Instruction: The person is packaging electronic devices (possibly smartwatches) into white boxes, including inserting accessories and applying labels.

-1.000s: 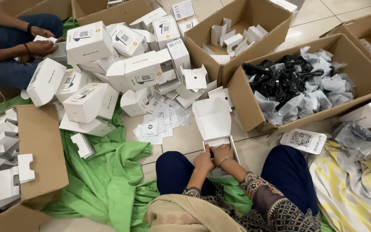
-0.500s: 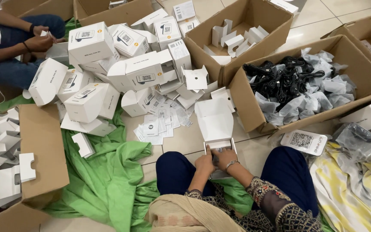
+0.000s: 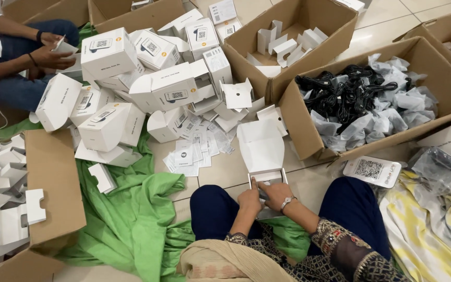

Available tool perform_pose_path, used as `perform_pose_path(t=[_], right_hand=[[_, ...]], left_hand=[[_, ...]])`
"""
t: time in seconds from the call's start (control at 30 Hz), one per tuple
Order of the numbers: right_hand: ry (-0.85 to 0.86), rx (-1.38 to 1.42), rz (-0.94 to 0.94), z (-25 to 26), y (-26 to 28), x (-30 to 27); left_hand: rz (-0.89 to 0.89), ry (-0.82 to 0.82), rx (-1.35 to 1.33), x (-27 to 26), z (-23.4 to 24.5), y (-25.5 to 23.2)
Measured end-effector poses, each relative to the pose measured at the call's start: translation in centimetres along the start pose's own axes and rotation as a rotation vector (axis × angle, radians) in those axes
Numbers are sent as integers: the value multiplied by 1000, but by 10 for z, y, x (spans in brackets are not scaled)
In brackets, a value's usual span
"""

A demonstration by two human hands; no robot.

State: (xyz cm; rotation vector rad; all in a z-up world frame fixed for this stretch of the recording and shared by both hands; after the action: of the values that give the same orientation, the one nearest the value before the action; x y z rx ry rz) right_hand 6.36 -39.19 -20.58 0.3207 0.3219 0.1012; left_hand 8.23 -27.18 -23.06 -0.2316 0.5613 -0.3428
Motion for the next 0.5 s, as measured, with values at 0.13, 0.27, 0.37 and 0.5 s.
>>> perform_pose_path(t=[0.13,0.27,0.37,0.5], right_hand=[[-2,-110,20,84,2,-38],[-85,-101,-164,191,-43,-56],[-500,-185,-361,282,-62,-90],[-616,-168,-395,303,-66,-115]], left_hand=[[-40,-47,31,12,-12,6],[2,22,82,9,-6,2],[-8,12,78,1,-4,1],[-6,10,75,-1,5,-2]])
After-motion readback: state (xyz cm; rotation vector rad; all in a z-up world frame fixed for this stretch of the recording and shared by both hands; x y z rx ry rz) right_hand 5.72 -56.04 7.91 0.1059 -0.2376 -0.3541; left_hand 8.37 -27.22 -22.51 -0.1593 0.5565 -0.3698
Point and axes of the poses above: each hand's wrist, its own x-axis towards the middle knuckle, its own z-axis out of the back of the hand, y = z × x, the point moved 5 cm from there along x, towards the middle knuckle, and after that the axes turned 3 degrees about -z, right-handed, at the moved point
